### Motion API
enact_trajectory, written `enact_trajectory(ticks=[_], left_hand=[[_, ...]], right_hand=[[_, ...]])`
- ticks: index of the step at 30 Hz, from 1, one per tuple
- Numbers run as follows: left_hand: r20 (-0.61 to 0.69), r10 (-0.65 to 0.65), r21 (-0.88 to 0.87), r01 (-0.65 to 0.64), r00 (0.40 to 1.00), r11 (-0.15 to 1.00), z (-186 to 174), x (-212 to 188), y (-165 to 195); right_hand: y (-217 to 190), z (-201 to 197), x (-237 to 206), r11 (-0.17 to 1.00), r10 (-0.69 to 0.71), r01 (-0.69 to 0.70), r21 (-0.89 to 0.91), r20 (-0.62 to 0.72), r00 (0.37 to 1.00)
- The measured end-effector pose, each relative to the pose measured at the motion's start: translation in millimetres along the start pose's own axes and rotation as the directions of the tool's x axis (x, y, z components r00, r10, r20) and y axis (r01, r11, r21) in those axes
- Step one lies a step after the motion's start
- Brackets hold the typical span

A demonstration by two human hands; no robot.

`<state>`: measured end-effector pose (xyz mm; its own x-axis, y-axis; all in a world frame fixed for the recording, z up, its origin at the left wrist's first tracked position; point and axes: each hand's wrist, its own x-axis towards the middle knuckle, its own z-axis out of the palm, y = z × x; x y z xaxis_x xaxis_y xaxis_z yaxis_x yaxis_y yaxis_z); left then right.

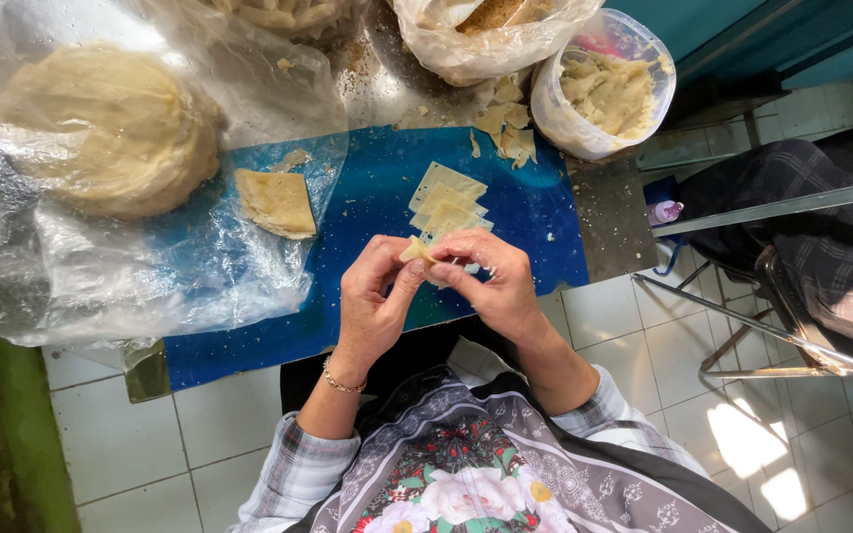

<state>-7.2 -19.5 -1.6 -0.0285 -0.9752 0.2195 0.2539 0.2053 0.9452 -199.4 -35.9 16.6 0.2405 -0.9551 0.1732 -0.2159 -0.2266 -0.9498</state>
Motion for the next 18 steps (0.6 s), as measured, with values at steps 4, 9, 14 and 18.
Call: enact_trajectory(ticks=[4, 9, 14, 18], left_hand=[[-0.060, -0.100, -0.126, 0.092, 0.993, 0.988, -1, -2, -3], [-0.148, -0.077, -0.217, 0.044, 0.986, 0.975, -5, -6, -9], [-0.242, -0.115, -0.261, 0.049, 0.963, 0.964, -5, -7, -13], [-0.245, -0.126, -0.255, 0.062, 0.961, 0.965, -5, -7, -13]], right_hand=[[25, -5, 4, 0.834, 0.296, -0.254, 0.489, -0.010, 0.955], [25, -28, 1, 0.854, 0.302, -0.153, 0.496, -0.235, 0.924], [-7, -27, -17, 0.796, -0.377, 0.203, -0.569, -0.204, 0.904], [-21, -6, -24, 0.489, -0.418, 0.376, -0.787, 0.168, 0.893]])
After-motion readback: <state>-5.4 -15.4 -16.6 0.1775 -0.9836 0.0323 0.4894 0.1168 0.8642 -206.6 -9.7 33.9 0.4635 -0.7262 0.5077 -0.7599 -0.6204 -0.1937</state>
